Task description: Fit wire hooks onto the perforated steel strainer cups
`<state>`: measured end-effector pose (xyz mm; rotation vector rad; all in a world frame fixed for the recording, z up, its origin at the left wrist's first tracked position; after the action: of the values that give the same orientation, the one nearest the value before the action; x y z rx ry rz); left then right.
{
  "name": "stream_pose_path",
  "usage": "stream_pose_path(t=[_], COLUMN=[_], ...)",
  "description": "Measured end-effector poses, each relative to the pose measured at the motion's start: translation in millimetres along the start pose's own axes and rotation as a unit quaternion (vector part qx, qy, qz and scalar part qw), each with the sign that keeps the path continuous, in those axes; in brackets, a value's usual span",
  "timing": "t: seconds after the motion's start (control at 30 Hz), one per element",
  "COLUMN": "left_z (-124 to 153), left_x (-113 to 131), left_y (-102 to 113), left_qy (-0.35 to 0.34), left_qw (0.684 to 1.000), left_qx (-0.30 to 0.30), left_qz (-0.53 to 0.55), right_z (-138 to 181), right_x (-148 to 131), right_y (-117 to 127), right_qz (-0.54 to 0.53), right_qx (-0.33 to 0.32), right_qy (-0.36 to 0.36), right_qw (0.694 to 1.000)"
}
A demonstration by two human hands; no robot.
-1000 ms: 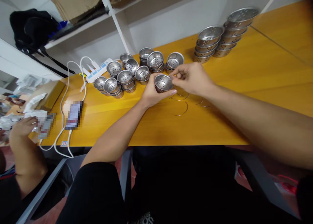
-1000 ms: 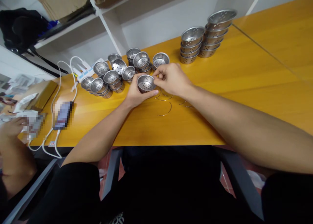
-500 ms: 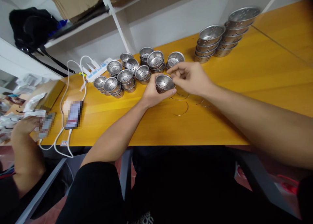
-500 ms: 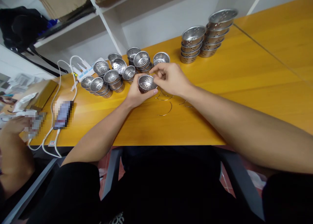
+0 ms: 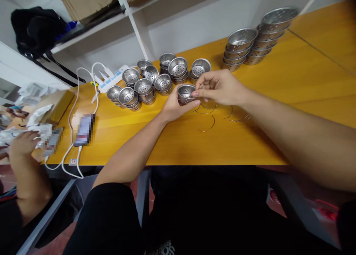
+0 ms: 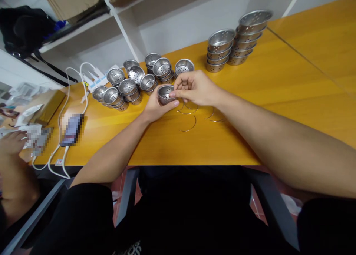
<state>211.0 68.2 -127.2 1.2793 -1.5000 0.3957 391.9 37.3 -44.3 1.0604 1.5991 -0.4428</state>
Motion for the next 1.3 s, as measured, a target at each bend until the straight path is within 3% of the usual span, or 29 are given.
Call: stream_pose_path(t=[0.33,0.73,1.0,1.3], left_z=[-0.5,1.2,-0.3,-1.9], left_x=[3.3,-1.5,-4.5,-8.9], left_y=[-0.1,0.1,7.0,9.2], left_qy=[-0.027,-0.038,-0.014,0.003], left_qw=[0.999,0.998,0.999,0.999], left_qx=[0.003,-0.004,0.022,0.033], left_qz=[-0.028,-0.054,-0.033,-0.03], right_z=[-1.0,0.6,8.2,8.2], right_x=[4.2,3.1,0.6,3.5], right_y=[-1.1,-0.8,19.3,14.3], right_qz=[0.016,0.011,0.145,0.219], right_qx=[0.019,-0.017,0.093,0.028], right_qy=[-0.012,-0.005,0.05,0.095], right_qw=[1.0,1.0,0.984,0.971])
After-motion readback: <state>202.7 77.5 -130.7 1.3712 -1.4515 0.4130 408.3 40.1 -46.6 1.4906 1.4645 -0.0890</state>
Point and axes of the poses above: each hand's wrist, its own z-axis away from the middle knuckle, its own y-axis out of the back of the hand, x = y × z, the point moved 8 cm from there along -z, towards the middle knuckle, and after that the axes turned 6 degrees about -x, right-handed, at the moved point
